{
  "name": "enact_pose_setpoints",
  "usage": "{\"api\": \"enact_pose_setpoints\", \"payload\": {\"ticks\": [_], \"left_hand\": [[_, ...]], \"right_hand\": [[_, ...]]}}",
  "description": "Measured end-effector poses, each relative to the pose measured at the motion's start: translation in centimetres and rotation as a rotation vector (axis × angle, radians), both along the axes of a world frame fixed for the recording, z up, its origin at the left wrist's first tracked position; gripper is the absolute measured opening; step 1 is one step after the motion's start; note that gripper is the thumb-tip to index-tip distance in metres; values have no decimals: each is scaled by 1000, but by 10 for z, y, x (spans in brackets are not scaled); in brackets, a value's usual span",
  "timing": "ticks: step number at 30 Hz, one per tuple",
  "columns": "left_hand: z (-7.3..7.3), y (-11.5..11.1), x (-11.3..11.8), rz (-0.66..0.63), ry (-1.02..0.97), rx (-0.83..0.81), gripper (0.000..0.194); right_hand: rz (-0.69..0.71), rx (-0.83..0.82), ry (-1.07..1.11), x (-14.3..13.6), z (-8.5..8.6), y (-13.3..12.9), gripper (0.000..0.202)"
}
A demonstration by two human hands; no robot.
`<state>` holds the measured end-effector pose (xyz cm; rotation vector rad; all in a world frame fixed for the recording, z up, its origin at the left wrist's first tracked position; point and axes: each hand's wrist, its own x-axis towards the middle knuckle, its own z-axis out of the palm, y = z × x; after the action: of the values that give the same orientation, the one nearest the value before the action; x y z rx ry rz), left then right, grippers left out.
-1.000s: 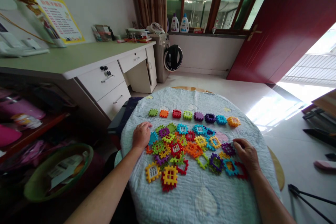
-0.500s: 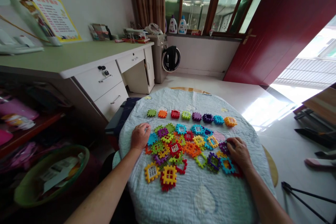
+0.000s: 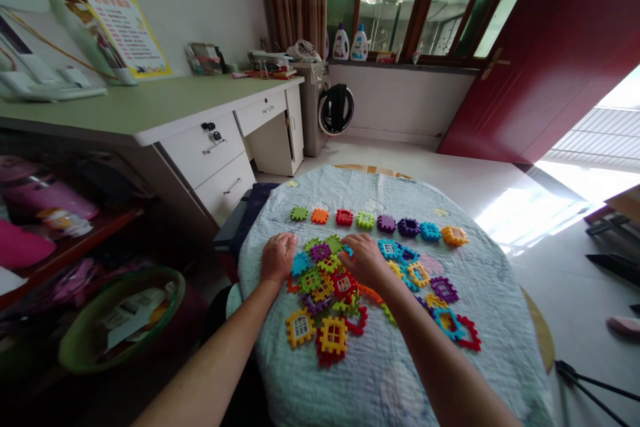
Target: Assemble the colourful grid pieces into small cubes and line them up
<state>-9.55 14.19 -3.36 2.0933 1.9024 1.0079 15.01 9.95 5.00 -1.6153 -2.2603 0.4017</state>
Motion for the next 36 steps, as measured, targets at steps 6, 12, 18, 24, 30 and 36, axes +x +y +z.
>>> {"api": "enact_pose_setpoints", "payload": {"ticks": [6,12,18,24,30,36], "left_hand": [[-1,0,1,-1,4,2,45],[-3,2,0,7,2,14,44],[-1,1,-1,-3,5,-4,46],[0,1,-2,-19,13,0,45],[0,2,-2,-9,34,-3,47],[-1,3,-2,-6,36,0,47]], "right_hand": [[78,-165,-106,-53,-15,12,46],[67,-151,-183,-56,-16,11,41],[-26,-23,-87,-38,-11,3,35],[-234,73,118,41,-19,-15,41],[-394,148,115,118,-30,-45,42],[-437,152,127,135,-39,-69,42]]}}
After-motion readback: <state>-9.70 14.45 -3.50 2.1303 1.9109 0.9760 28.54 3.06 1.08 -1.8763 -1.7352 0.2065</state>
